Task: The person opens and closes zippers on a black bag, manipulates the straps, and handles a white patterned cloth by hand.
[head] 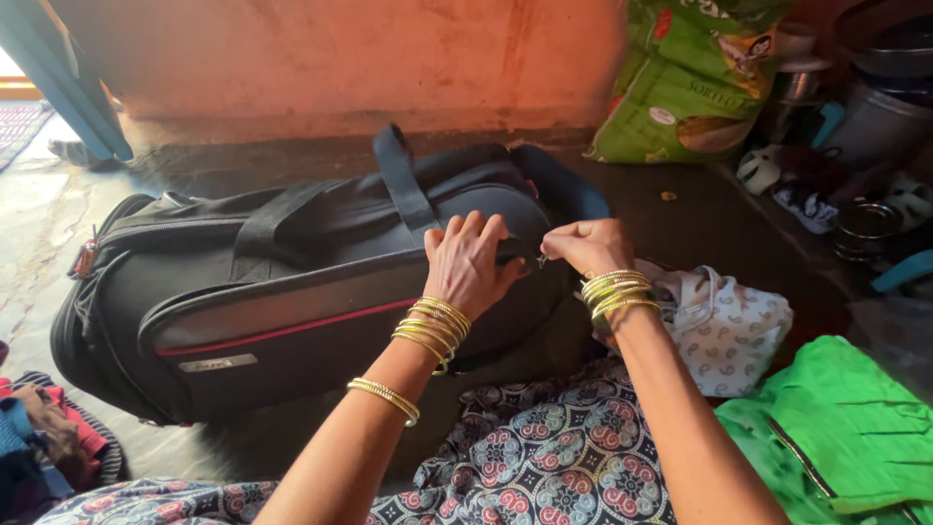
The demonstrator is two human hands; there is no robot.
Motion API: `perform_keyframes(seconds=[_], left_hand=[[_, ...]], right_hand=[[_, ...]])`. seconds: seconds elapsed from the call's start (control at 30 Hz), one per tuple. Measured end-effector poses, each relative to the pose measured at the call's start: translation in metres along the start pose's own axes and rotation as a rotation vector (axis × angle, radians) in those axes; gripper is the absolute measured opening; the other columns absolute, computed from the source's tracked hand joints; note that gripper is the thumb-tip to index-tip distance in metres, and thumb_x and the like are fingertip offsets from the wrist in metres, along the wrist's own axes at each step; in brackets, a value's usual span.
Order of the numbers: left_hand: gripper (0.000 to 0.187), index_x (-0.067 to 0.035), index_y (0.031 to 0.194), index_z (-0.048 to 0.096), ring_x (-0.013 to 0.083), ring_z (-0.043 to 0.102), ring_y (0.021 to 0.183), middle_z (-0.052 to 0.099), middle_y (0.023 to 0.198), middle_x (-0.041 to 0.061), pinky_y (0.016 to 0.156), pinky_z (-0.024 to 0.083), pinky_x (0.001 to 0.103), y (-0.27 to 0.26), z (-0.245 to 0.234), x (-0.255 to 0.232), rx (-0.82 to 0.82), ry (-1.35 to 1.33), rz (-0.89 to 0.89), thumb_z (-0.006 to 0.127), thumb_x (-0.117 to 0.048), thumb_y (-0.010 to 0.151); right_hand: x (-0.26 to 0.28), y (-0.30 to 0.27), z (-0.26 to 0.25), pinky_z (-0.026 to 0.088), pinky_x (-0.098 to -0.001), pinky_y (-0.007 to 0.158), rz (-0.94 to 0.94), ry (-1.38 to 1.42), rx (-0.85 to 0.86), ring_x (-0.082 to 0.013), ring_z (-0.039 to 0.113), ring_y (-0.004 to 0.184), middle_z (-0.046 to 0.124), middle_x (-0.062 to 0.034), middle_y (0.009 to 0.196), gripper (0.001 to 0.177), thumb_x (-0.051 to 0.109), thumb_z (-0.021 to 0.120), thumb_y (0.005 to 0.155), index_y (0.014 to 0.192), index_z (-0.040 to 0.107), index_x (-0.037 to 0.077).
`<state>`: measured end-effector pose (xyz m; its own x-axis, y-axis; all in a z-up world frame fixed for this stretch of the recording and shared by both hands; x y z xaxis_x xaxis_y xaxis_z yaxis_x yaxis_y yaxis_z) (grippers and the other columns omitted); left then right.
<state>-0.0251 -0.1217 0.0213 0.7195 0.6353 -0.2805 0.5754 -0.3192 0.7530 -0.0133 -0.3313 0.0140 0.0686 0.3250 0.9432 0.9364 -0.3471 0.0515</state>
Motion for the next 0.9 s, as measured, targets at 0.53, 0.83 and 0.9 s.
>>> perform_keyframes(seconds=[0.53,0.83,0.9], left_hand=[[0.033,-0.016,0.090,0.062,0.0301,0.059,0.094,0.060,0.093,0.004,0.071,0.040,0.050,0.014,0.012,-0.006,-0.045,-0.039,-0.203,0.083,-0.037,0.075],[0.024,-0.020,0.075,0.071,0.0288,0.060,0.092,0.063,0.090,-0.001,0.075,0.041,0.050,0.007,0.033,-0.019,0.044,-0.041,-0.225,0.086,-0.038,0.069],[0.023,-0.019,0.076,0.071,0.0278,0.061,0.093,0.064,0.091,-0.002,0.075,0.041,0.049,0.008,0.040,-0.019,0.040,-0.017,-0.285,0.086,-0.036,0.071]], right_hand=[[0.039,-0.013,0.010,0.058,-0.0230,0.074,-0.094,-0.131,-0.101,-0.0085,0.075,0.073,0.080,-0.0036,0.077,0.014,0.017,0.083,0.071,0.080,0.082,0.007],[0.017,0.006,0.004,0.059,-0.0282,0.074,-0.156,-0.338,0.048,-0.0106,0.074,0.076,0.079,-0.0027,0.082,0.020,0.018,0.087,0.072,0.089,0.081,0.009],[0.013,0.015,0.002,0.061,-0.0285,0.073,-0.259,-0.230,0.247,-0.0116,0.074,0.077,0.080,-0.0033,0.084,0.021,0.018,0.086,0.077,0.093,0.080,0.006]])
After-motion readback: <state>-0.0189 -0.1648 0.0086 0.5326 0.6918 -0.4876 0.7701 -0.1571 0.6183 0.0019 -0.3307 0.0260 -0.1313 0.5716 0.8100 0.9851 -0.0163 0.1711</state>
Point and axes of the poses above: each hand's wrist, its own y-axis towards the middle knuckle, its own z-axis out of the palm, x = y × z, the point moved 3 cm from there along y, towards the middle knuckle
